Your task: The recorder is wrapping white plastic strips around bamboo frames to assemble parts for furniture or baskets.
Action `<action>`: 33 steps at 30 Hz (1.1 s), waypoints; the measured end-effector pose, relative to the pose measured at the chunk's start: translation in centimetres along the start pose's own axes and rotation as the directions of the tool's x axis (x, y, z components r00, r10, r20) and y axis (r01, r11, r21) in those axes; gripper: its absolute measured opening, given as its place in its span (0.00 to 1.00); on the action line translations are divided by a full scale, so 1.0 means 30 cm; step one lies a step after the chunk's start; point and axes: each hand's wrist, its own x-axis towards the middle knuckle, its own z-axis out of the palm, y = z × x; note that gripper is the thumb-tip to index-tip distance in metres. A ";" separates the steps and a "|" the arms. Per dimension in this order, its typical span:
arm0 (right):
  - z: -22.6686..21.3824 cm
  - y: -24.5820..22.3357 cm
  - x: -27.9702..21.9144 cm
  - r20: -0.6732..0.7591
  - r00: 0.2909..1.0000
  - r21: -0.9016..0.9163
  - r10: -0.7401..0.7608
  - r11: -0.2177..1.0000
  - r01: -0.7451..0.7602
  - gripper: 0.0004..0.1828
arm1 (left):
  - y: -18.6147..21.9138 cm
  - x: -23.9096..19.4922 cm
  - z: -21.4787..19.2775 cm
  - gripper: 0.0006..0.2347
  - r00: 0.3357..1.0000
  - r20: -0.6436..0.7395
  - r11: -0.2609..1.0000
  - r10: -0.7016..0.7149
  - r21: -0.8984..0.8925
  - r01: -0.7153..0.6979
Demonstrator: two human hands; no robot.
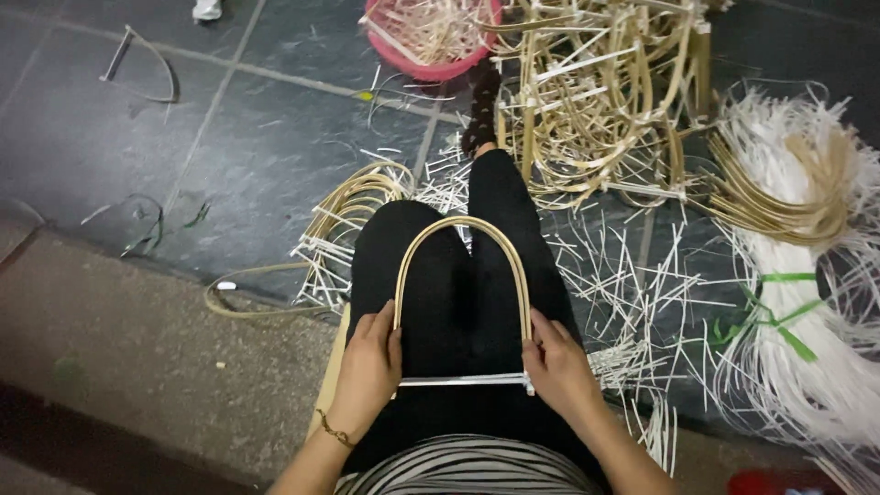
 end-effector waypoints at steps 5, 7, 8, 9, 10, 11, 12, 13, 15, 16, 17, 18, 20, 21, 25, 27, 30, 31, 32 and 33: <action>0.002 0.008 0.013 0.009 1.000 0.019 0.026 0.999 -0.026 0.28 | -0.005 0.018 0.001 0.16 1.000 -0.030 0.992 0.005 -0.127 -0.009; -0.001 -0.001 0.017 0.052 0.995 -0.011 0.090 0.996 -0.090 0.29 | -0.015 0.027 0.015 0.16 0.993 0.037 0.974 -0.109 -0.198 0.114; -0.001 -0.004 0.021 0.055 0.994 -0.011 0.092 0.996 -0.091 0.29 | -0.018 0.029 0.019 0.16 0.993 0.039 0.973 -0.112 -0.198 0.118; -0.001 -0.008 0.025 0.084 0.986 -0.015 0.144 0.990 -0.143 0.29 | -0.022 0.032 0.023 0.16 0.994 0.031 0.975 -0.107 -0.191 0.111; 0.000 -0.010 0.025 0.113 0.974 -0.020 0.198 0.980 -0.197 0.29 | -0.026 0.032 0.027 0.16 0.994 0.025 0.977 -0.103 -0.185 0.106; 0.004 -0.002 0.024 0.117 0.973 -0.021 0.201 0.980 -0.200 0.29 | -0.025 0.031 0.028 0.16 0.994 0.029 0.977 -0.107 -0.183 0.110; 0.007 0.005 0.022 0.099 0.980 -0.001 0.171 0.985 -0.172 0.29 | -0.025 0.030 0.028 0.16 0.993 0.023 0.976 -0.116 -0.184 0.118; 0.011 0.013 0.021 0.079 0.987 0.019 0.141 0.990 -0.143 0.29 | -0.024 0.029 0.028 0.16 0.992 0.016 0.975 -0.125 -0.184 0.126; 0.011 0.020 0.031 0.096 0.983 0.000 0.157 0.987 -0.158 0.29 | -0.034 0.032 0.033 0.15 0.993 0.014 0.976 -0.119 -0.184 0.120; 0.013 0.024 0.029 0.111 0.979 -0.018 0.173 0.985 -0.172 0.29 | -0.040 0.029 0.036 0.15 0.994 0.012 0.976 -0.110 -0.186 0.111; 0.017 0.040 0.038 0.115 0.977 -0.017 0.180 0.984 -0.179 0.29 | -0.046 0.037 0.035 0.15 0.993 0.020 0.976 -0.113 -0.184 0.115; 0.023 0.058 0.034 0.101 0.984 -0.011 0.150 0.989 -0.149 0.30 | -0.053 0.035 0.034 0.15 0.994 0.029 0.976 -0.108 -0.185 0.111; 0.030 0.084 0.029 0.099 0.985 -0.004 0.140 0.990 -0.141 0.30 | -0.066 0.036 0.036 0.15 0.992 0.062 0.975 -0.112 -0.183 0.122; 0.031 0.091 0.028 0.113 0.987 0.011 0.113 0.993 -0.115 0.30 | -0.073 0.037 0.037 0.15 0.994 0.060 0.977 -0.090 -0.186 0.100; -0.012 0.036 0.035 0.185 0.971 0.053 0.149 0.986 -0.161 0.30 | -0.049 0.035 0.018 0.15 0.987 0.078 0.958 -0.142 -0.239 0.157; -0.001 0.059 0.031 0.162 0.980 0.041 0.116 0.991 -0.124 0.29 | -0.055 0.026 0.025 0.15 0.993 0.051 0.968 -0.103 -0.224 0.112; -0.005 0.047 0.027 0.128 0.989 0.039 0.076 0.996 -0.082 0.28 | -0.059 0.021 0.026 0.15 0.999 0.012 0.978 -0.036 -0.206 0.038; -0.010 0.036 0.026 0.116 0.991 0.051 0.068 0.996 -0.075 0.29 | -0.059 0.020 0.027 0.14 1.000 -0.003 0.979 -0.009 -0.203 0.008; -0.009 0.038 0.024 0.118 0.990 0.052 0.071 0.996 -0.077 0.29 | -0.053 0.018 0.021 0.14 1.000 0.000 0.979 -0.011 -0.202 0.010; -0.007 0.039 0.022 0.112 0.992 0.046 0.061 0.997 -0.067 0.29 | -0.048 0.016 0.016 0.14 0.999 0.014 0.983 -0.033 -0.180 0.035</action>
